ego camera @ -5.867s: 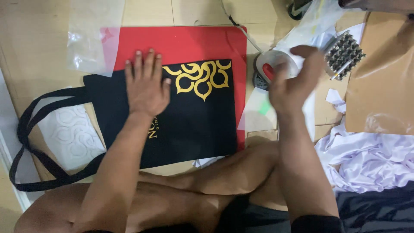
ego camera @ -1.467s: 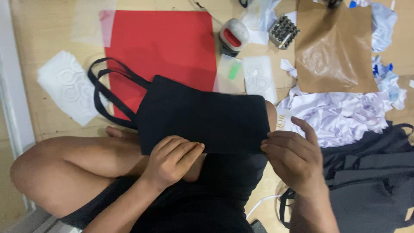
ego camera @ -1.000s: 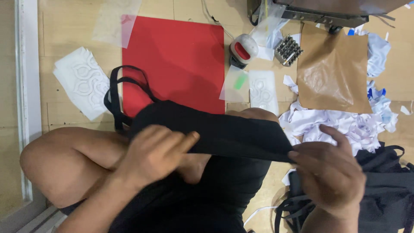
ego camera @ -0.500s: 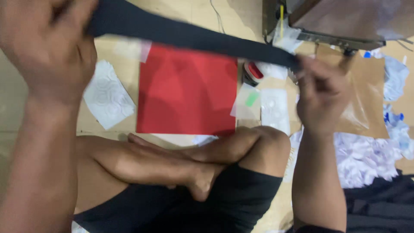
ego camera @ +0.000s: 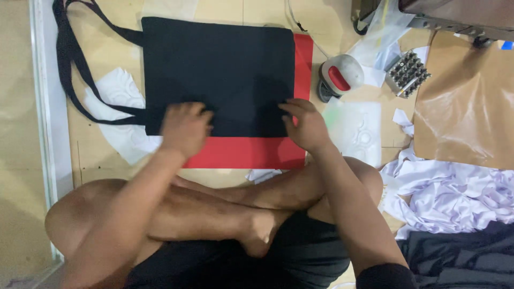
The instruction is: Applying decorative gold heat transfers to a black tote bag using a small heat press iron while sitting on the floor.
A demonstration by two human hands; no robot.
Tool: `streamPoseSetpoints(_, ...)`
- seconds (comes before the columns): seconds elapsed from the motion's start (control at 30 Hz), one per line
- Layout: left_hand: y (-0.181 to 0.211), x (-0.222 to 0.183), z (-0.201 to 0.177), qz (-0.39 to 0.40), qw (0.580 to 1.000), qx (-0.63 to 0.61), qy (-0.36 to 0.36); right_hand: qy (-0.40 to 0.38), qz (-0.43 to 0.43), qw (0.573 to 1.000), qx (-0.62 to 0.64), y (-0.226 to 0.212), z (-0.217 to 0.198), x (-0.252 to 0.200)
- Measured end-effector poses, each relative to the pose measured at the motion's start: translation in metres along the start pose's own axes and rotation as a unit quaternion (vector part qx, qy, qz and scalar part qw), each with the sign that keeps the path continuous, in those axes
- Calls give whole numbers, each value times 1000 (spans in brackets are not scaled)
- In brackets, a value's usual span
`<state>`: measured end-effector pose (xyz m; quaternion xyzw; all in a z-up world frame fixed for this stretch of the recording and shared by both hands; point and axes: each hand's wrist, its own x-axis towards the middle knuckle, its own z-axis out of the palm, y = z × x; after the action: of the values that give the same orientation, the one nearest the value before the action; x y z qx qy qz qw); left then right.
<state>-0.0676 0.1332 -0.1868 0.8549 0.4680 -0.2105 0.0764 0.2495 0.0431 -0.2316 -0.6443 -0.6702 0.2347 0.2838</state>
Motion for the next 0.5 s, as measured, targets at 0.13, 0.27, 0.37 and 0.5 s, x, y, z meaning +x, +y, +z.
streamPoseSetpoints(0.13,34,47,11,-4,991,-120,67,-22,-19,995,-98,1,32,32)
streamPoseSetpoints(0.27,29,78,43,-103,971,-150,153,-64,35,982,-176,16,54,39)
streamPoseSetpoints(0.37,21,74,48,-98,958,-155,220,-62,46,976,-202,20,51,43)
streamPoseSetpoints(0.5,8,88,51,-105,948,-108,280,-47,43,975,-215,26,50,47)
